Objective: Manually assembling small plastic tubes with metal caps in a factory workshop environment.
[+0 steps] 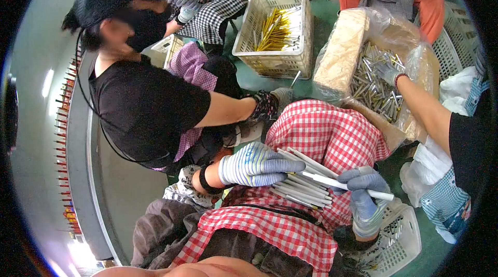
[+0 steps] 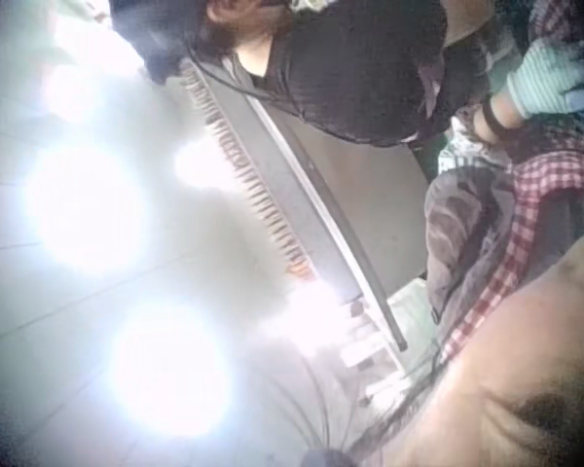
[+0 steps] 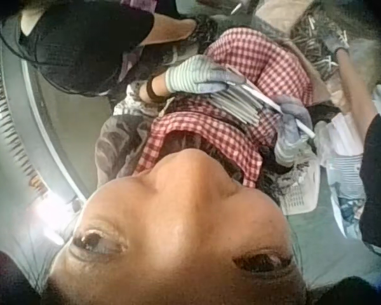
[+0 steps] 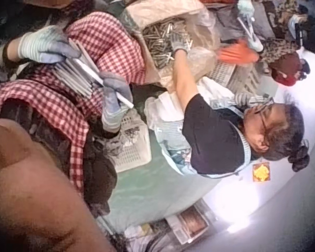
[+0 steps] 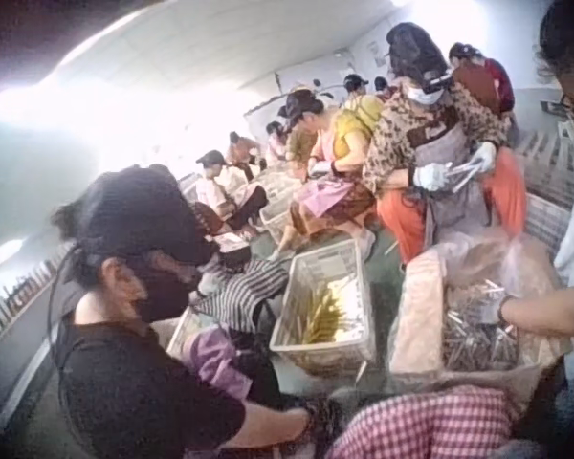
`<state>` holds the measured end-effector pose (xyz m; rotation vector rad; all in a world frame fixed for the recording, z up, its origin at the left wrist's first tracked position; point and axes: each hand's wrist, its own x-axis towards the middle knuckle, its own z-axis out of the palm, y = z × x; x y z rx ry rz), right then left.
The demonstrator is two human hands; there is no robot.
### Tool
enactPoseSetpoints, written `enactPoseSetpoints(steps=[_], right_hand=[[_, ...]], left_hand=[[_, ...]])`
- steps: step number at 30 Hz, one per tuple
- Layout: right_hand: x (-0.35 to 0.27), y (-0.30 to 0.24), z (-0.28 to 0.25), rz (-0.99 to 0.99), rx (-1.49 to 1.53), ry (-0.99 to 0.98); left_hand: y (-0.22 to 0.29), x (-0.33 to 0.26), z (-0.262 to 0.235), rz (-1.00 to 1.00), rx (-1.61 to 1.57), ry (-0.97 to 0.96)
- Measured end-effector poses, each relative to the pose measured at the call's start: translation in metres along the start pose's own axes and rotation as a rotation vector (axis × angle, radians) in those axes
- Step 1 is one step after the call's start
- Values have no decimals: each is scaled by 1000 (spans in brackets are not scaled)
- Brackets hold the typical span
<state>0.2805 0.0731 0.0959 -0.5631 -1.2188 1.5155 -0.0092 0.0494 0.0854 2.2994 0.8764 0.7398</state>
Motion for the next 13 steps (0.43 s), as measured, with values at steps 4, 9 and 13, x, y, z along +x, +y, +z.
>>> enactPoseSetpoints(steps=[4, 9, 13], right_hand=[[4, 2, 0, 108, -62, -65], [4, -3, 1, 176, -82, -54], [-2, 2, 10, 196, -67, -36]], left_hand=[[-1, 11, 2, 17, -22, 1], [-9, 8, 11, 63, -32, 82], [0, 9, -7, -73, 93, -115]])
